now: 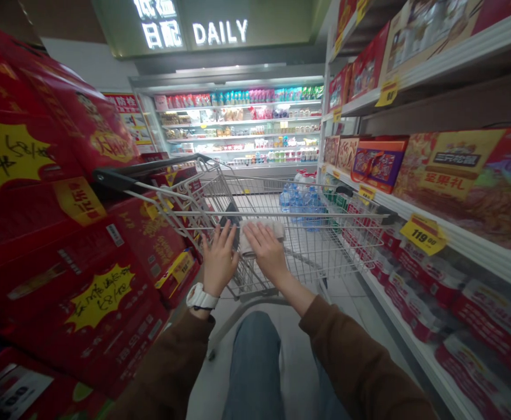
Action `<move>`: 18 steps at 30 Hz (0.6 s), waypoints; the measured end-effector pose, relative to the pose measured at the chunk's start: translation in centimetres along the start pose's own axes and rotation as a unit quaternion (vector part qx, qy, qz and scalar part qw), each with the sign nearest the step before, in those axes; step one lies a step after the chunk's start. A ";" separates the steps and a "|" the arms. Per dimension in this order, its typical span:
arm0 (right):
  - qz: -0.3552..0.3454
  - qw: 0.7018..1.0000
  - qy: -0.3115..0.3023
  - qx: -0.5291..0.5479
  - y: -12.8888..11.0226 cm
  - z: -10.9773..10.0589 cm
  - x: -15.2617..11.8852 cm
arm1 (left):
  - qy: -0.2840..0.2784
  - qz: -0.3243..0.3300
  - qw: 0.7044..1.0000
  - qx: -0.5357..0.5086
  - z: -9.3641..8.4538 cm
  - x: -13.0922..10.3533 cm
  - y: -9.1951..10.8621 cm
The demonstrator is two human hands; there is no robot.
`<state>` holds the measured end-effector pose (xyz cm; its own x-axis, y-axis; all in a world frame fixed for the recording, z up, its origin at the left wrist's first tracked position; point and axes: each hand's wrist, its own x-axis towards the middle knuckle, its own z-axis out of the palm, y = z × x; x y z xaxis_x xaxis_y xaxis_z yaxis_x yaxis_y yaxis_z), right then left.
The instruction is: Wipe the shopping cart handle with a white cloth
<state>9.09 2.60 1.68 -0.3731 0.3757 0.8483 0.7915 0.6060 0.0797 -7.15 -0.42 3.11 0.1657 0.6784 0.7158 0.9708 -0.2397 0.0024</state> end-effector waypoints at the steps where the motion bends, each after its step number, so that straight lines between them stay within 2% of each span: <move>1: 0.000 1.000 0.004 -0.003 0.3 -0.1 0.1 | -0.004 -0.002 1.000 -0.004 0.1 0.3 0.2; 6: -0.002 1.000 -0.005 -0.012 1.4 0.7 -0.2 | -0.013 -0.015 1.000 -0.015 1.1 1.0 1.1; 9: 0.011 1.000 -0.008 -0.016 1.8 0.4 -0.8 | -0.006 -0.017 1.000 -0.013 1.7 1.1 1.4; 13: 0.025 0.999 -0.004 -0.025 2.9 -0.2 -0.8 | 0.001 -0.016 1.000 -0.012 2.0 1.2 1.8; 18: 0.029 0.999 -0.017 -0.022 4.2 0.2 -1.5 | 0.009 -0.019 1.000 -0.019 2.3 1.3 2.3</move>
<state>12.85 4.71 0.62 -0.3413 0.4345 0.8335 0.8325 0.5514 0.0534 -4.27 1.47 2.46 0.1253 0.6755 0.7266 0.9689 -0.2408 0.0567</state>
